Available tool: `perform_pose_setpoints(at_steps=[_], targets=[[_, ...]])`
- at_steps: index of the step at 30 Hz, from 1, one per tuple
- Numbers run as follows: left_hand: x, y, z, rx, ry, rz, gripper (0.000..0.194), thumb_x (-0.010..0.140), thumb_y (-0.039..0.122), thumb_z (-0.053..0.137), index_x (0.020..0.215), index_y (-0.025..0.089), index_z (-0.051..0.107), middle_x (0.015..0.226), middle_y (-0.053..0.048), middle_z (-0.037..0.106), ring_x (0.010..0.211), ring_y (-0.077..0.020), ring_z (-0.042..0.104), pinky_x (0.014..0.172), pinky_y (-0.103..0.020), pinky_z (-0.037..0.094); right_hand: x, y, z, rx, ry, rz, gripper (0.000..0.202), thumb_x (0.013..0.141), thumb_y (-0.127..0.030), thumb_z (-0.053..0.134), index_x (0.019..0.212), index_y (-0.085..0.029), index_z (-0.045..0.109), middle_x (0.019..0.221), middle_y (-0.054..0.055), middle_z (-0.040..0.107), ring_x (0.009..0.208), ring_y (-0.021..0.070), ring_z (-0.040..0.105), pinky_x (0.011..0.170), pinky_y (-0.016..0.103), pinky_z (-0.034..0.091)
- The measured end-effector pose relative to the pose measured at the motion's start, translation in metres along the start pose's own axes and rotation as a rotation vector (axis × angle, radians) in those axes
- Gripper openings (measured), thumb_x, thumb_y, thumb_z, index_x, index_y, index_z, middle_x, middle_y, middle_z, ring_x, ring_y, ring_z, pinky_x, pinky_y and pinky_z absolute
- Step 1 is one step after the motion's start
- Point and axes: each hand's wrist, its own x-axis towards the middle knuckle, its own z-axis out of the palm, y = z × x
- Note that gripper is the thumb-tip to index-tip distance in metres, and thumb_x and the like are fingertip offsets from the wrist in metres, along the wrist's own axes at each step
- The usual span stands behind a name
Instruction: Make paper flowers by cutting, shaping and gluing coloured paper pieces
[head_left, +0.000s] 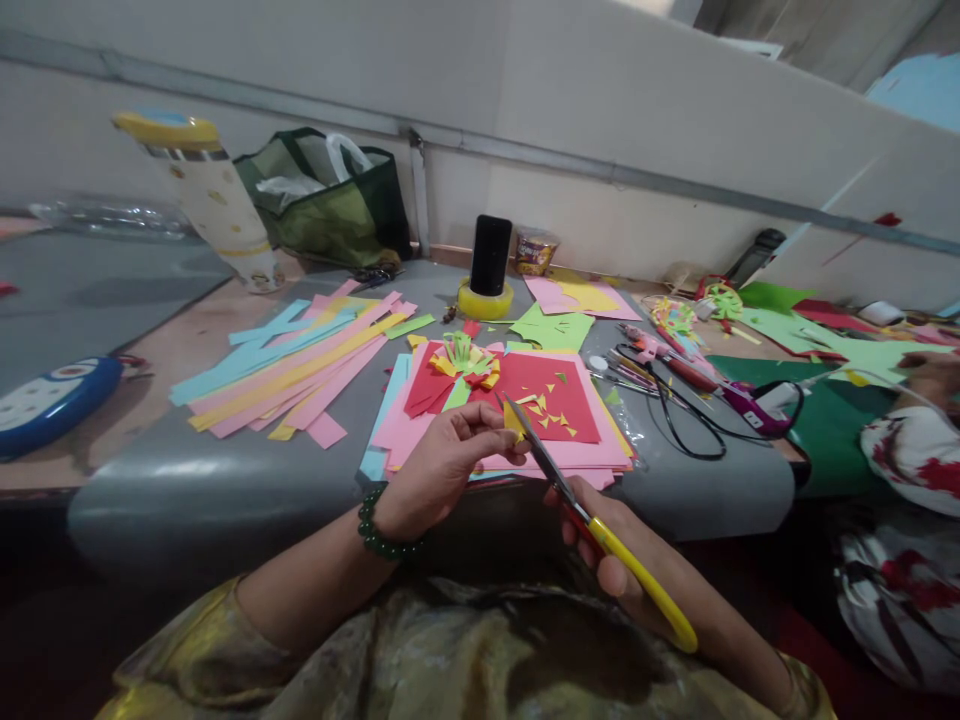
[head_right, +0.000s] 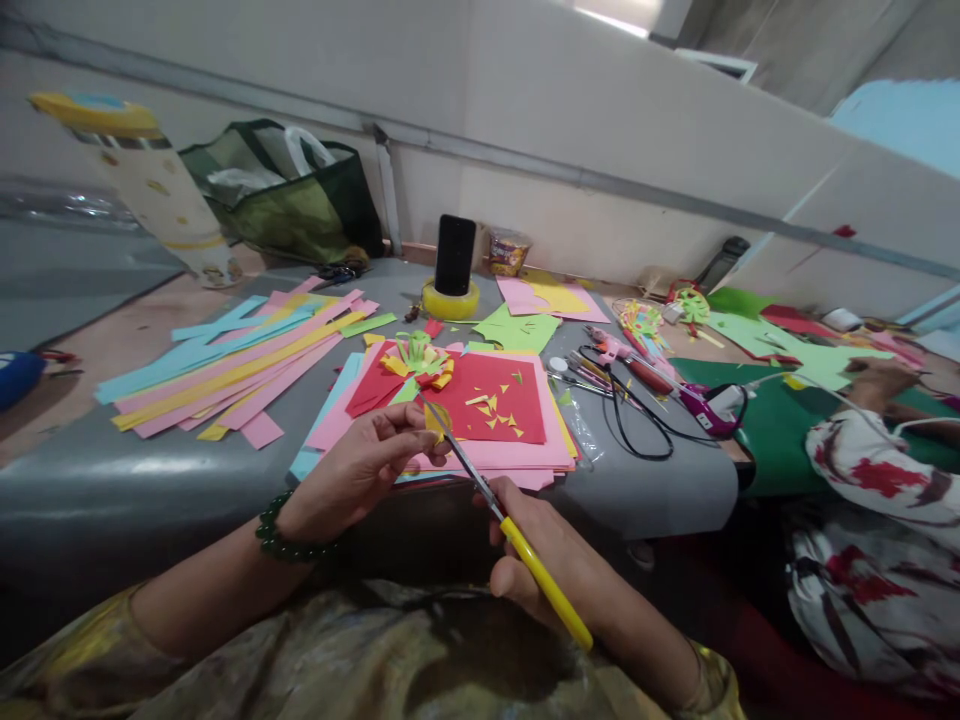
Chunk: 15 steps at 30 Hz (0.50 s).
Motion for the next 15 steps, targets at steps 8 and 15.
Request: perform_pose_setpoints(at_steps=[8, 15], targets=[[0.0007, -0.0013, -0.0015, -0.002, -0.007, -0.018, 0.024, 0.059, 0.022, 0.082, 0.064, 0.018, 0.058, 0.061, 0.001, 0.068, 0.061, -0.015, 0.065, 0.064, -0.025, 0.048, 0.0004, -0.0018, 0.0017, 0.041, 0.013, 0.07, 0.107, 0.055, -0.106, 0.026, 0.11, -0.018, 0.053, 0.073, 0.0, 0.053, 0.058, 0.0132, 0.041, 0.049, 0.026, 0.032], [0.0007, -0.0008, -0.002, -0.018, -0.032, -0.01, 0.024, 0.058, 0.021, 0.082, 0.064, 0.018, 0.059, 0.06, 0.002, 0.068, 0.059, -0.0134, 0.064, 0.064, -0.025, 0.048, 0.0005, 0.0016, 0.0023, 0.042, 0.018, 0.046, 0.104, 0.057, -0.105, 0.027, 0.106, -0.017, 0.053, 0.068, -0.003, 0.049, 0.057, 0.0127, 0.038, 0.048, 0.025, 0.03]])
